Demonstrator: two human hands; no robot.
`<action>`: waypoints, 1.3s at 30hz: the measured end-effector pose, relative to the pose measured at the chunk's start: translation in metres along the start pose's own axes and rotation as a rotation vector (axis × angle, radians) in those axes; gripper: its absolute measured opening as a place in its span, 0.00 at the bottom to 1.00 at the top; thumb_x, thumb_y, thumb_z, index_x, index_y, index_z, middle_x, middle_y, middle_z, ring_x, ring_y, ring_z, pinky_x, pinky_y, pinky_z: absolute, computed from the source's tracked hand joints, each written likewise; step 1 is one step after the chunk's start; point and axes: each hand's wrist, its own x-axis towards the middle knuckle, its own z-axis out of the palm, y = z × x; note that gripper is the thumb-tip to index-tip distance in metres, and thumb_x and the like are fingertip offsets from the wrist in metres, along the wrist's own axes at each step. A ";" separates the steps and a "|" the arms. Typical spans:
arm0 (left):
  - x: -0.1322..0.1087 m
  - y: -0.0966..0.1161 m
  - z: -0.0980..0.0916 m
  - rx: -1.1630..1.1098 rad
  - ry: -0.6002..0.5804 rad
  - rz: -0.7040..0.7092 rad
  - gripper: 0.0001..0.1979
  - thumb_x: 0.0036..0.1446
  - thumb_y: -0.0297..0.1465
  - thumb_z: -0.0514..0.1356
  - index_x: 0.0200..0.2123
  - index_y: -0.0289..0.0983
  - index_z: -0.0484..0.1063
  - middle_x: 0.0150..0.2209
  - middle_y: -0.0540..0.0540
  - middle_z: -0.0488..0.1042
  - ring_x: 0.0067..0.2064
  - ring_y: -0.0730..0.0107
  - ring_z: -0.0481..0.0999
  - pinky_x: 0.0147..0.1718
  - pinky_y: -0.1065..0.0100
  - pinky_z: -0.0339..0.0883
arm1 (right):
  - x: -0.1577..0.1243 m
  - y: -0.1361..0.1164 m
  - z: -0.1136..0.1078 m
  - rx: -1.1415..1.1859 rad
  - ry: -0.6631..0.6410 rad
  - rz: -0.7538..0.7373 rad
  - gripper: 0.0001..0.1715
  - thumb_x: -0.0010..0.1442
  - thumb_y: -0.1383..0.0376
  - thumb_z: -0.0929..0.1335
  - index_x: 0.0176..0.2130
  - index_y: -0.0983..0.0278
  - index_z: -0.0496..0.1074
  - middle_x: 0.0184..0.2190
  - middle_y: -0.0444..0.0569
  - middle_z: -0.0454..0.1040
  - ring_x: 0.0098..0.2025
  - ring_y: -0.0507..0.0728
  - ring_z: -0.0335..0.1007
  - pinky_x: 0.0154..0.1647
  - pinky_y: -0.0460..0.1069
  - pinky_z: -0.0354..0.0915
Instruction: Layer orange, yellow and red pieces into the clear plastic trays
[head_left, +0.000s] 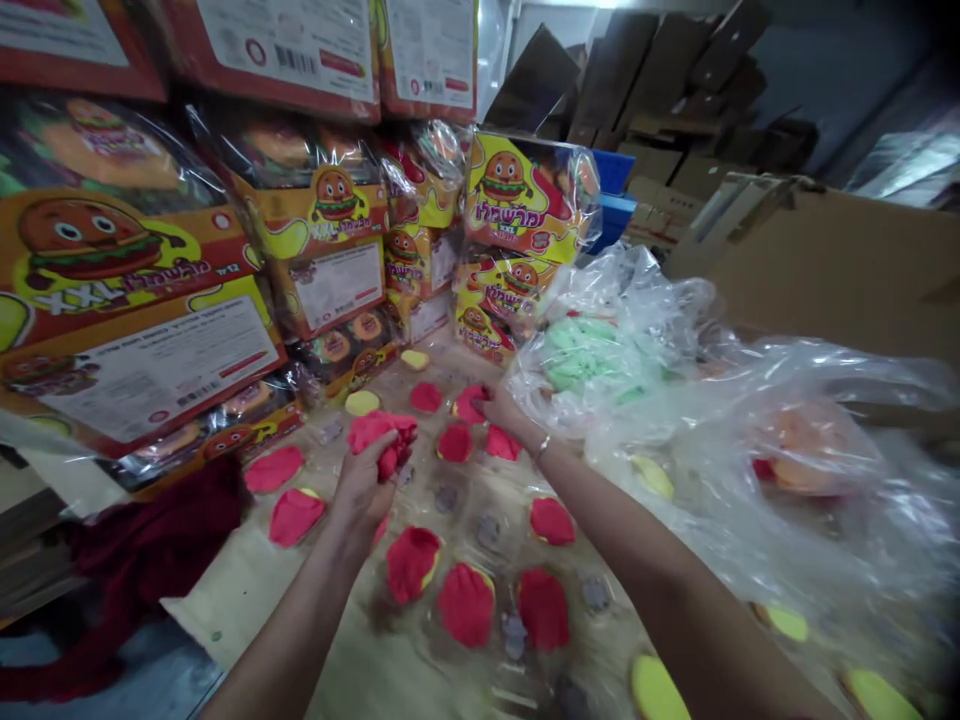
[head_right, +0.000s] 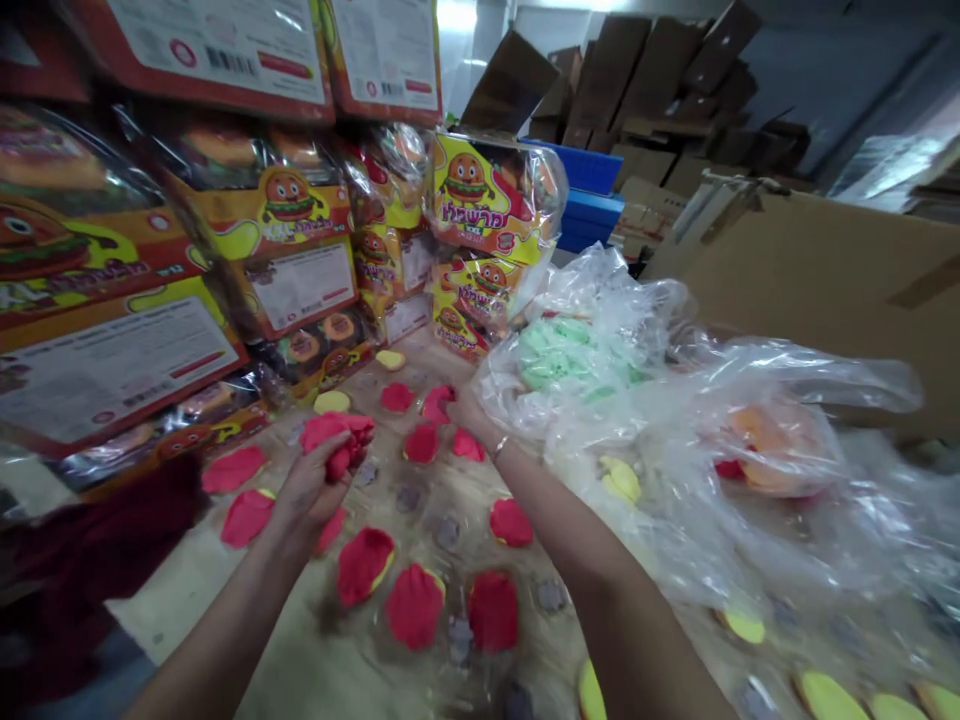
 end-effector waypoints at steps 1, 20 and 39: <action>0.006 0.003 0.005 -0.022 0.003 0.007 0.07 0.47 0.20 0.61 0.31 0.32 0.76 0.29 0.45 0.80 0.31 0.72 0.79 0.29 0.75 0.70 | 0.010 0.004 0.000 -0.097 0.001 0.003 0.08 0.48 0.74 0.64 0.31 0.65 0.69 0.24 0.41 0.70 0.27 0.51 0.62 0.29 0.44 0.58; 0.035 0.002 0.011 -0.121 -0.160 -0.141 0.10 0.59 0.31 0.53 0.39 0.37 0.74 0.37 0.43 0.80 0.36 0.61 0.80 0.32 0.61 0.75 | -0.017 -0.033 0.027 -0.254 0.096 -0.404 0.14 0.66 0.63 0.63 0.46 0.67 0.72 0.43 0.55 0.72 0.45 0.57 0.67 0.48 0.50 0.63; 0.035 -0.009 0.004 -0.317 -0.212 -0.234 0.24 0.68 0.41 0.44 0.34 0.35 0.74 0.30 0.44 0.78 0.35 0.65 0.80 0.34 0.66 0.75 | -0.051 -0.062 0.061 -0.336 -0.130 -0.674 0.09 0.60 0.70 0.65 0.42 0.62 0.69 0.45 0.53 0.72 0.48 0.59 0.66 0.51 0.55 0.63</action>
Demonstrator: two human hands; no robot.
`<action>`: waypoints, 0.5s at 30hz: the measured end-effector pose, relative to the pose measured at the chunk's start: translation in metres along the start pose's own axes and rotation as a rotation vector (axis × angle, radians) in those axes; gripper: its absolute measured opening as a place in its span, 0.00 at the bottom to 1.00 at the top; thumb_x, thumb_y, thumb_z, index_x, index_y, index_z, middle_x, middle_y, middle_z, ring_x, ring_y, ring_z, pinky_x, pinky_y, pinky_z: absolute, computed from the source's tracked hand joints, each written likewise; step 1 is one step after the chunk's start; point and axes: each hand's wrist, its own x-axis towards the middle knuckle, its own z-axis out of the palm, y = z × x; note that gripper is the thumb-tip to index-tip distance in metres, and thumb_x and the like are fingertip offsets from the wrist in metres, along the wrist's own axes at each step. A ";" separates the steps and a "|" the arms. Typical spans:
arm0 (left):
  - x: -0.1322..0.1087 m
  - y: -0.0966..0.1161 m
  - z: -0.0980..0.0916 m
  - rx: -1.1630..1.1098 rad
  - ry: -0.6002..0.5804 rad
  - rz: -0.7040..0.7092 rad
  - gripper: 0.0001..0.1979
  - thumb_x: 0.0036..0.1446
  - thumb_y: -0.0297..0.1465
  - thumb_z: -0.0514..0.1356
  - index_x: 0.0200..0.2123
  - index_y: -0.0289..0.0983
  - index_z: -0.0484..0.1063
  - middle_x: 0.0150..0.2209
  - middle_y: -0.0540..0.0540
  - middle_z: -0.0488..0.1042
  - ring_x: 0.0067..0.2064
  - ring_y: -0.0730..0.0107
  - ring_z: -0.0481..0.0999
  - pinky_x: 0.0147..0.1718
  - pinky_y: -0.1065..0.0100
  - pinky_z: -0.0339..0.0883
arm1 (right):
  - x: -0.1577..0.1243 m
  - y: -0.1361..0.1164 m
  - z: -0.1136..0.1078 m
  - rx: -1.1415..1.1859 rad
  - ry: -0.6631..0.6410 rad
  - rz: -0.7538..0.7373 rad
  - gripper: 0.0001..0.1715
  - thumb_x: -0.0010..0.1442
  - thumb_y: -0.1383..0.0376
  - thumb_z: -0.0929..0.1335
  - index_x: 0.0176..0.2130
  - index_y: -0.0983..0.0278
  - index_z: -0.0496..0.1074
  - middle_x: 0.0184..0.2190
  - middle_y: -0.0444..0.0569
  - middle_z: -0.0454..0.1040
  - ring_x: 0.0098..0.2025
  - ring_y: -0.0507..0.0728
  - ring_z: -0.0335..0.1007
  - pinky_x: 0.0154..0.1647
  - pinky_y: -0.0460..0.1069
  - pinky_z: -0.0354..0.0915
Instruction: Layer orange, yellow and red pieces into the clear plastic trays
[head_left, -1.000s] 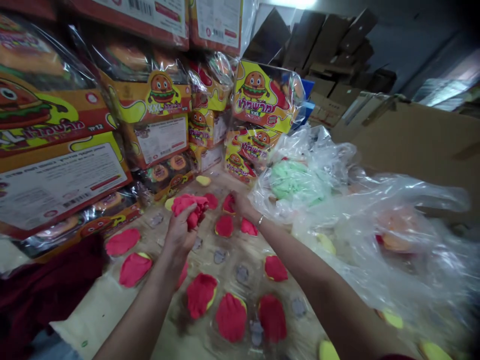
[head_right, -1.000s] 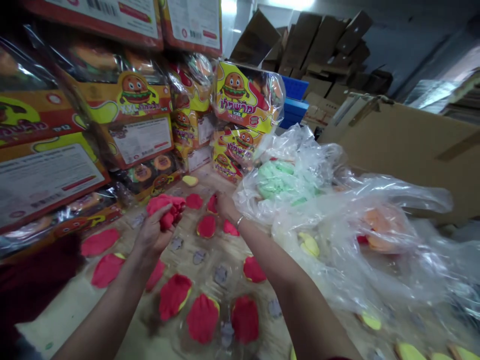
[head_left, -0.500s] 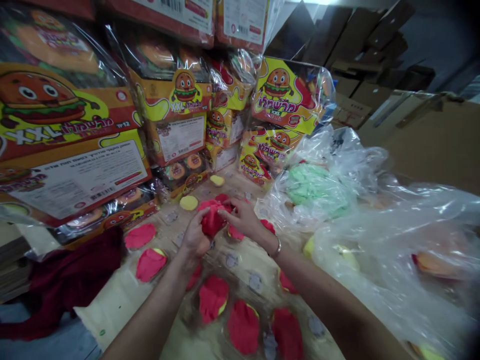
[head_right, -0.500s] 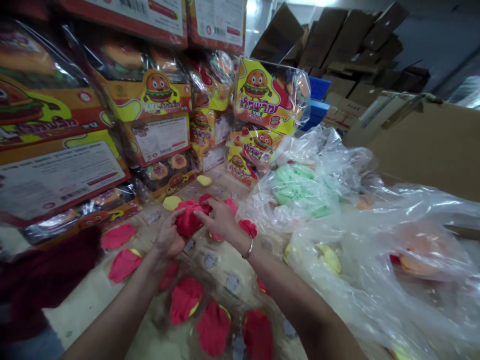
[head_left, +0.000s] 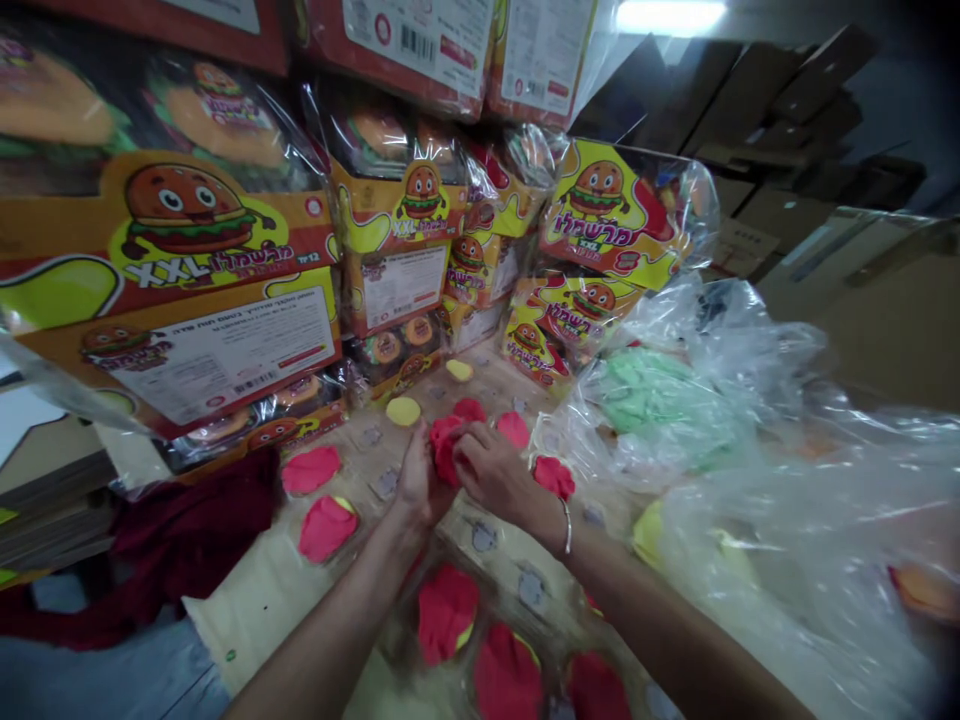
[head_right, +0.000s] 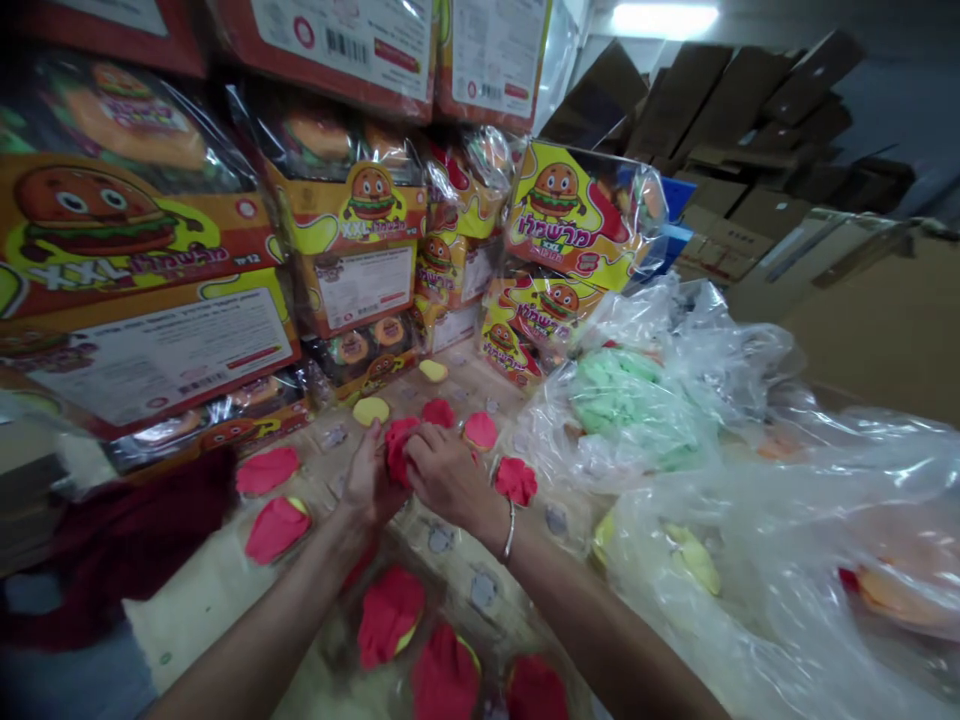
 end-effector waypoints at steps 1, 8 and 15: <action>0.000 -0.001 0.001 -0.002 0.008 -0.002 0.24 0.68 0.41 0.43 0.35 0.35 0.74 0.31 0.44 0.79 0.35 0.65 0.80 0.34 0.66 0.75 | 0.000 0.001 0.002 0.103 0.036 0.072 0.12 0.59 0.70 0.65 0.45 0.62 0.68 0.44 0.52 0.72 0.46 0.58 0.67 0.49 0.54 0.65; 0.005 0.005 0.000 0.004 0.034 0.086 0.15 0.63 0.36 0.53 0.30 0.35 0.73 0.29 0.45 0.78 0.31 0.67 0.78 0.33 0.67 0.74 | 0.010 0.011 0.002 0.806 -0.006 0.353 0.13 0.52 0.59 0.72 0.31 0.63 0.67 0.29 0.44 0.71 0.32 0.52 0.66 0.35 0.48 0.63; 0.015 0.062 -0.023 0.033 0.363 0.682 0.03 0.54 0.28 0.57 0.29 0.37 0.68 0.25 0.52 0.74 0.27 0.75 0.74 0.28 0.74 0.67 | 0.066 0.034 0.032 0.997 0.089 0.551 0.15 0.50 0.59 0.71 0.37 0.62 0.67 0.29 0.43 0.72 0.29 0.51 0.66 0.31 0.46 0.64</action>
